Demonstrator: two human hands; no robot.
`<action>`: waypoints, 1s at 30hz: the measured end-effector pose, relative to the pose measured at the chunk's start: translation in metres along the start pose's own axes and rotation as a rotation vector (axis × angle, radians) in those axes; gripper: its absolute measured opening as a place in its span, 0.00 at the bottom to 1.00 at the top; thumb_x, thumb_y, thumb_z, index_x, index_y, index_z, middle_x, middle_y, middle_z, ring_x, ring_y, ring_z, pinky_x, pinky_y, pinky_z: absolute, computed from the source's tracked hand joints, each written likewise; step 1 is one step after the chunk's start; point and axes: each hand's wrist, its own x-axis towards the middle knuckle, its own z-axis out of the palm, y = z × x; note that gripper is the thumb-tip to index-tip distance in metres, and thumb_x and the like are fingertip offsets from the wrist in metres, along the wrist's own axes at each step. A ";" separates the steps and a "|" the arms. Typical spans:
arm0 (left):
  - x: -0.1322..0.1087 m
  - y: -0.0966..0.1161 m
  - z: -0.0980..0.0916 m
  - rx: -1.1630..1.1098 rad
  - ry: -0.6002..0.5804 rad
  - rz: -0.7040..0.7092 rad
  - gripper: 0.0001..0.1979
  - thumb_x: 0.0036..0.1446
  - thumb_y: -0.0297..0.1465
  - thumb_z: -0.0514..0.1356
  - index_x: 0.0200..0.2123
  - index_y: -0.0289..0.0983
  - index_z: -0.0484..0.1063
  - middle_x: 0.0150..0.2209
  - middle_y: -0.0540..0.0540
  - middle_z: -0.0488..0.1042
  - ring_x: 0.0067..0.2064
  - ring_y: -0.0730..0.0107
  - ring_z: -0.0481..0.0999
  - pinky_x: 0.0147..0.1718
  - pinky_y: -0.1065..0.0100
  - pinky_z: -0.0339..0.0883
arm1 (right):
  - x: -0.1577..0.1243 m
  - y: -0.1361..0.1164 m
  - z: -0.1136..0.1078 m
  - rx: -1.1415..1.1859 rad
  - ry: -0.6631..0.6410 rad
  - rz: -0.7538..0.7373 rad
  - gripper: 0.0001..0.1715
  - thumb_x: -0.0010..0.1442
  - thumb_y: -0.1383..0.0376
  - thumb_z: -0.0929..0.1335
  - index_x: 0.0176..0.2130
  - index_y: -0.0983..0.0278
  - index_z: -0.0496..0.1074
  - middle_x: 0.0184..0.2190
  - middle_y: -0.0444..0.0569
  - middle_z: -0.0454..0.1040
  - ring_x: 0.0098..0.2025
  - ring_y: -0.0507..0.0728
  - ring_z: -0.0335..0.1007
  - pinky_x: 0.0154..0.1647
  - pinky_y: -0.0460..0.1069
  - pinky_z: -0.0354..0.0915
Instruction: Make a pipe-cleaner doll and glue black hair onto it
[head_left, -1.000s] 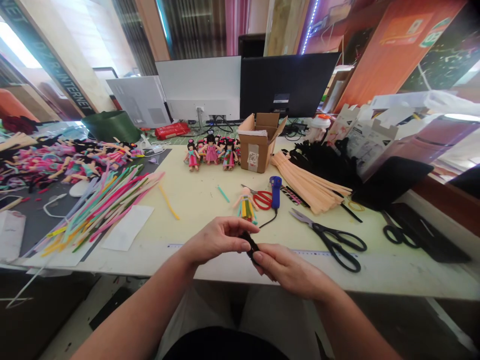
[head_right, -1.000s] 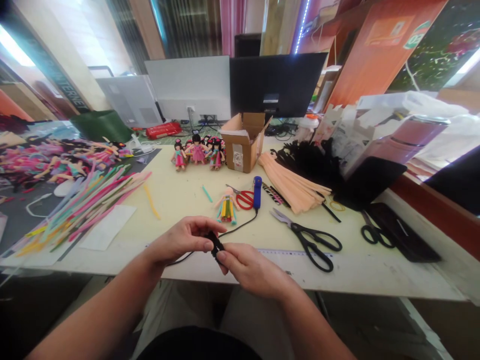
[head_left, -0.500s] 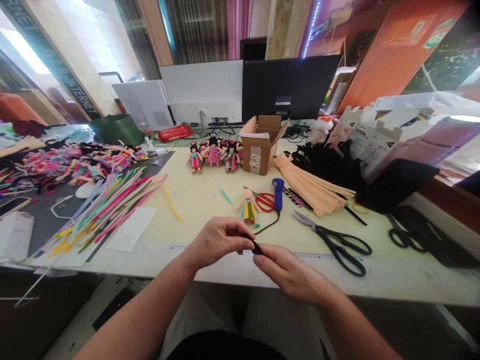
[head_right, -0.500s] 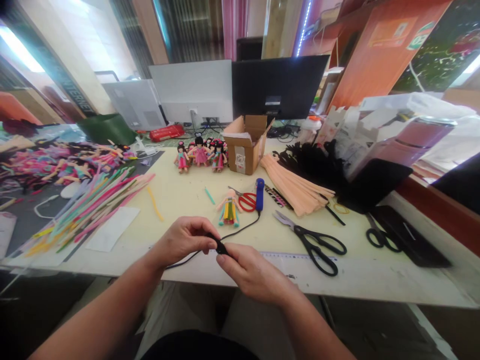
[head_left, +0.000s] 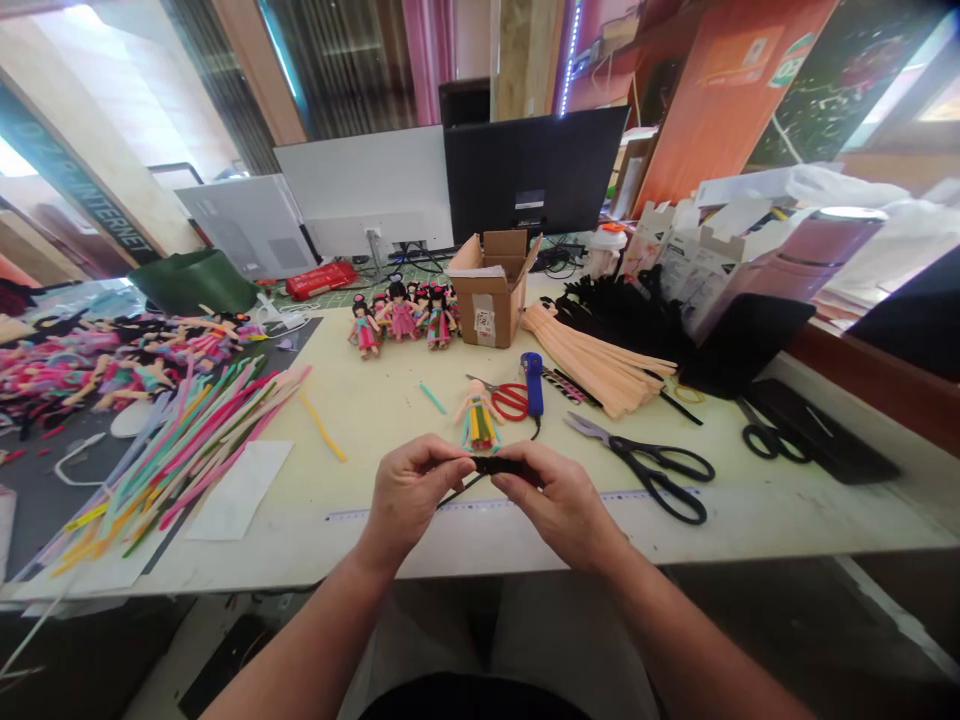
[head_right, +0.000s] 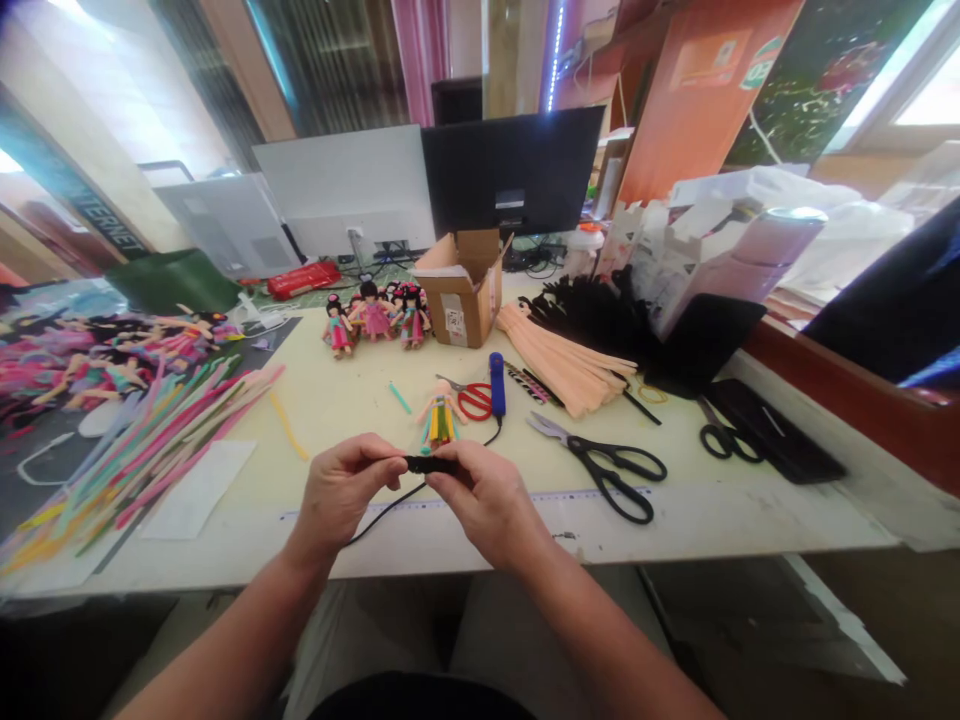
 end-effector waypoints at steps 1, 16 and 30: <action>0.000 -0.001 0.000 0.011 0.010 0.015 0.06 0.50 0.31 0.67 0.27 0.35 0.75 0.21 0.51 0.72 0.24 0.75 0.70 0.25 0.73 0.64 | 0.000 0.001 0.000 -0.014 0.020 -0.017 0.09 0.58 0.65 0.68 0.41 0.63 0.74 0.30 0.44 0.74 0.30 0.51 0.66 0.32 0.46 0.63; -0.002 -0.011 -0.001 0.135 -0.040 0.155 0.06 0.51 0.33 0.66 0.28 0.36 0.75 0.25 0.49 0.71 0.29 0.73 0.68 0.29 0.71 0.62 | -0.001 0.002 -0.011 -0.012 0.036 -0.028 0.09 0.55 0.67 0.71 0.38 0.61 0.80 0.29 0.45 0.80 0.31 0.53 0.75 0.35 0.46 0.67; -0.003 -0.011 -0.014 0.075 -0.223 -0.067 0.10 0.53 0.35 0.64 0.26 0.35 0.75 0.22 0.49 0.72 0.26 0.73 0.70 0.28 0.71 0.64 | -0.001 0.002 -0.017 0.025 -0.014 -0.024 0.08 0.56 0.70 0.70 0.35 0.61 0.80 0.29 0.42 0.79 0.31 0.51 0.74 0.34 0.43 0.66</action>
